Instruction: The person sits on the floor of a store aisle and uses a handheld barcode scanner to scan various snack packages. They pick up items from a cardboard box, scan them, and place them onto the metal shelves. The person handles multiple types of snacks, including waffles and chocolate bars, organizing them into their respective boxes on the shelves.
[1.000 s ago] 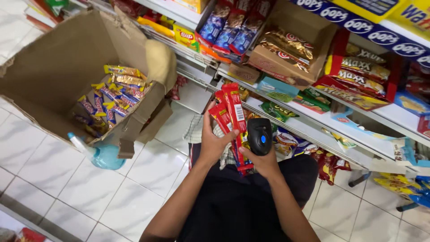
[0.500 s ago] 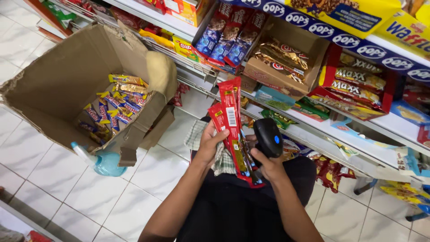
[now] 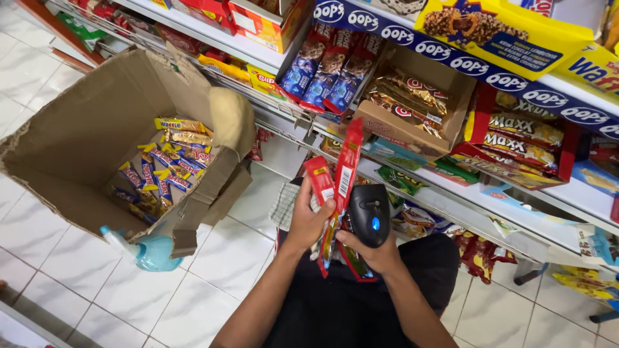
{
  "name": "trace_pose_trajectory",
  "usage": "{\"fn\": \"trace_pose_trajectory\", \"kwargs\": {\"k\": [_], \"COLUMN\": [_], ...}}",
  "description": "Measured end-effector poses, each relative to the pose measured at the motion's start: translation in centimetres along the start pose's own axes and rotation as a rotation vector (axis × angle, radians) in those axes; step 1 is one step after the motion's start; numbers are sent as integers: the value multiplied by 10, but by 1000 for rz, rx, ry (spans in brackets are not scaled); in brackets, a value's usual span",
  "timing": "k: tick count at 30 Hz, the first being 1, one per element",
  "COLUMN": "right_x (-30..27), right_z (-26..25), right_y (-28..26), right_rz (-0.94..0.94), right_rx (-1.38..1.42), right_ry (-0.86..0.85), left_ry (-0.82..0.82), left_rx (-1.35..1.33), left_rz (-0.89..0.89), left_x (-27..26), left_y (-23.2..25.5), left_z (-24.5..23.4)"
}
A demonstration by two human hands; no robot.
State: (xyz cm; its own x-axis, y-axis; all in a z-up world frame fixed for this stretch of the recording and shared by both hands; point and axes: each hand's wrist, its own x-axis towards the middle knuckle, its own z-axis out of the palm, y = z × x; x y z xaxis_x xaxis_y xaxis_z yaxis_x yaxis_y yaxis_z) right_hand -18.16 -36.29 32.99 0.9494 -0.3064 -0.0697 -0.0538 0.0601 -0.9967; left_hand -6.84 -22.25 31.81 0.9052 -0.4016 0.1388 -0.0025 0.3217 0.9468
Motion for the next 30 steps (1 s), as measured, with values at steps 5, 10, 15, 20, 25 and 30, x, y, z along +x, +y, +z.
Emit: {"fn": "trace_pose_trajectory", "kwargs": {"k": [5, 10, 15, 20, 25, 30], "right_x": [22, 33, 37, 37, 41, 54], "right_z": [13, 22, 29, 28, 23, 20], "right_y": [-41, -74, -76, -60, -41, -52], "right_rz": [-180, -414, -502, -273, -177, -273], "right_rx": [-157, -461, -570, -311, -306, -366], "right_ry": [-57, -65, -59, -47, -12, -55], "left_ry": [101, 174, 119, 169, 212, 146], "left_rx": [75, -62, -483, -146, -34, 116], "left_rz": [-36, -169, -150, -190, -182, -181], "left_x": [-1, -10, -16, -8, 3, 23], "left_y": [-1, -18, -17, -4, 12, 41], "left_z": [8, 5, 2, -9, -10, -13]}}
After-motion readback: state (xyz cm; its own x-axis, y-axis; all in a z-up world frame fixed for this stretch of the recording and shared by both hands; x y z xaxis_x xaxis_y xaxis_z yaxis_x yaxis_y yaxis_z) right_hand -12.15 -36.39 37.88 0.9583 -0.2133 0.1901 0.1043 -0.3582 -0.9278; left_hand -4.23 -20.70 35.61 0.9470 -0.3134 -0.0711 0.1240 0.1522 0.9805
